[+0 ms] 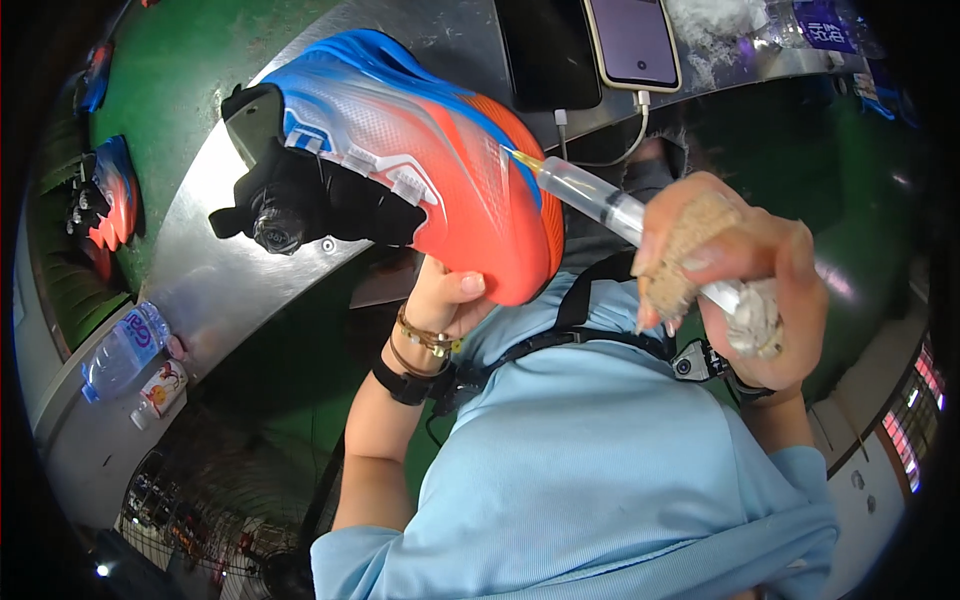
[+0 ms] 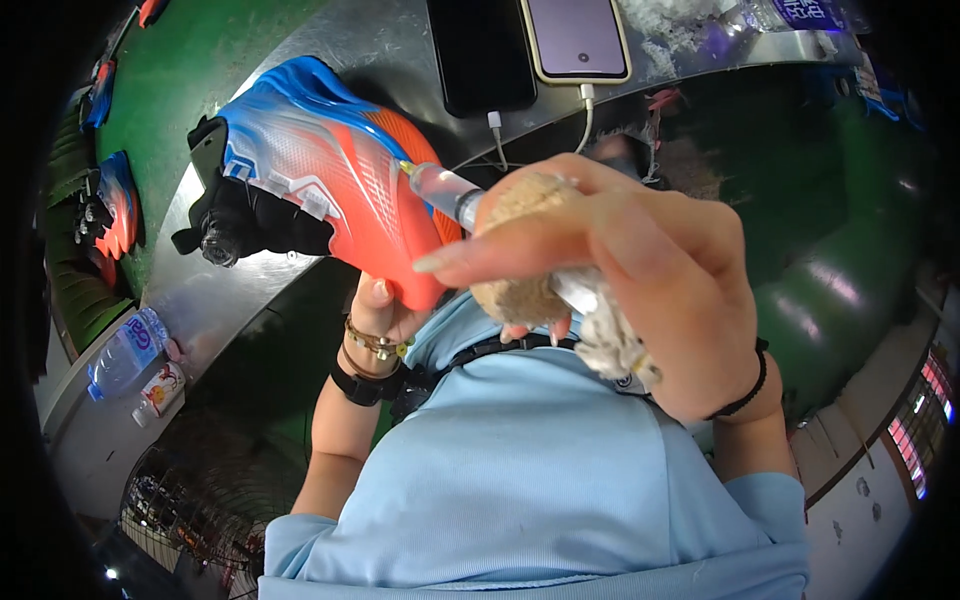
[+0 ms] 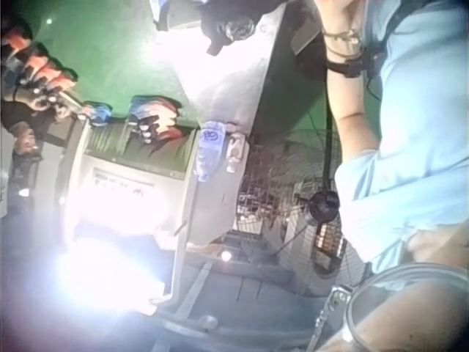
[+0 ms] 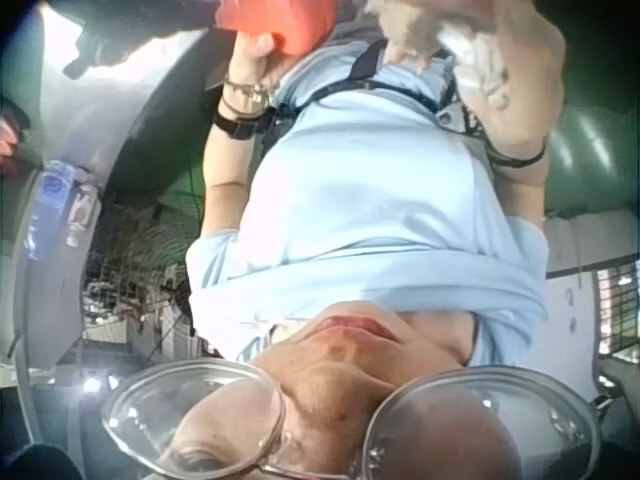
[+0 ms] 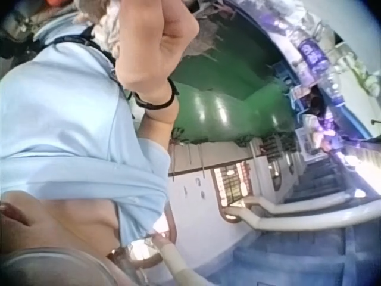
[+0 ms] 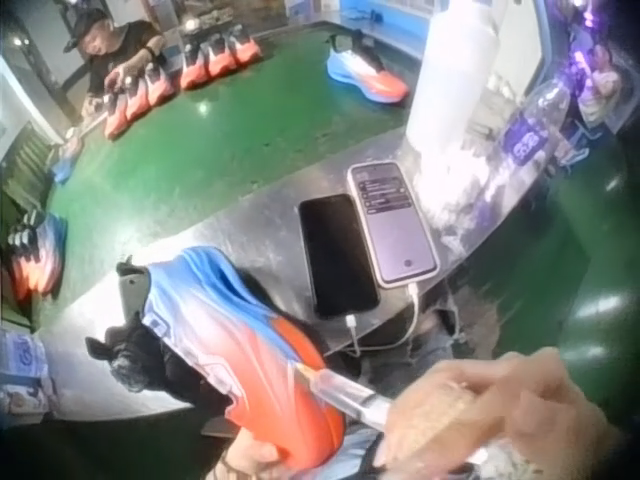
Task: Using a syringe to apply adhesive to the edges of shoe soles.
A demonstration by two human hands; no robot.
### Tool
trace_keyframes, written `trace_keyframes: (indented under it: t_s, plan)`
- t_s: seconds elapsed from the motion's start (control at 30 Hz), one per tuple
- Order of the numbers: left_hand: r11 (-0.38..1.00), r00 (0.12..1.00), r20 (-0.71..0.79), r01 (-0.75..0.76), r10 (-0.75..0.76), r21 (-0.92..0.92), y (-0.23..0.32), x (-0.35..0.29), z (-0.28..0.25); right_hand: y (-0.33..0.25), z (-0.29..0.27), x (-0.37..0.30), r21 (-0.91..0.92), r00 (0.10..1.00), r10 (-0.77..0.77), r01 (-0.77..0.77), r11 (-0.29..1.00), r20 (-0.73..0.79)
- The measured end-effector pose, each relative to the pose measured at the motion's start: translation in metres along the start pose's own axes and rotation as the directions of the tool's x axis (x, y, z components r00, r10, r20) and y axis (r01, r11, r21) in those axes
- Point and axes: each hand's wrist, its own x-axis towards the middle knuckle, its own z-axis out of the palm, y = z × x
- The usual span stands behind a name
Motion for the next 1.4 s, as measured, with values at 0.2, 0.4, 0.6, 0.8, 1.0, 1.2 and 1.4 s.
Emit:
trace_keyframes:
  t_s: [0.2,0.4,0.6,0.8,1.0,1.2,1.4]
  plan:
    - [0.999,0.997,0.072,0.009,-0.007,-0.032,-0.007,0.036,0.018,-0.01,-0.005,-0.013,-0.096,0.999,-0.012,0.008,0.995,-0.041]
    - [1.0,0.988,0.151,0.028,-0.029,0.008,-0.004,0.065,0.025,-0.016,-0.004,-0.014,-0.174,0.996,-0.037,0.023,0.984,-0.08]
    - [0.996,0.982,0.186,-0.018,0.001,0.086,-0.001,0.098,0.037,-0.02,-0.009,-0.013,-0.243,0.99,-0.073,0.043,0.969,-0.117]
    - [0.99,0.962,0.25,-0.129,0.109,0.065,-0.005,0.123,0.049,-0.028,-0.017,-0.019,-0.309,0.984,-0.107,0.058,0.949,-0.144]
    - [0.957,0.936,0.264,-0.269,0.234,0.107,-0.005,0.139,0.065,-0.023,-0.016,-0.011,-0.363,0.975,-0.193,0.14,0.921,-0.113]
    - [0.952,0.952,-0.049,-0.304,0.303,-0.02,0.002,0.127,0.107,-0.013,-0.014,0.0,-0.398,0.946,-0.314,0.261,0.879,-0.073]
    - [0.97,0.963,-0.189,-0.214,0.191,-0.114,0.02,0.114,0.136,-0.007,-0.016,0.004,-0.432,0.917,-0.396,0.341,0.835,-0.043]
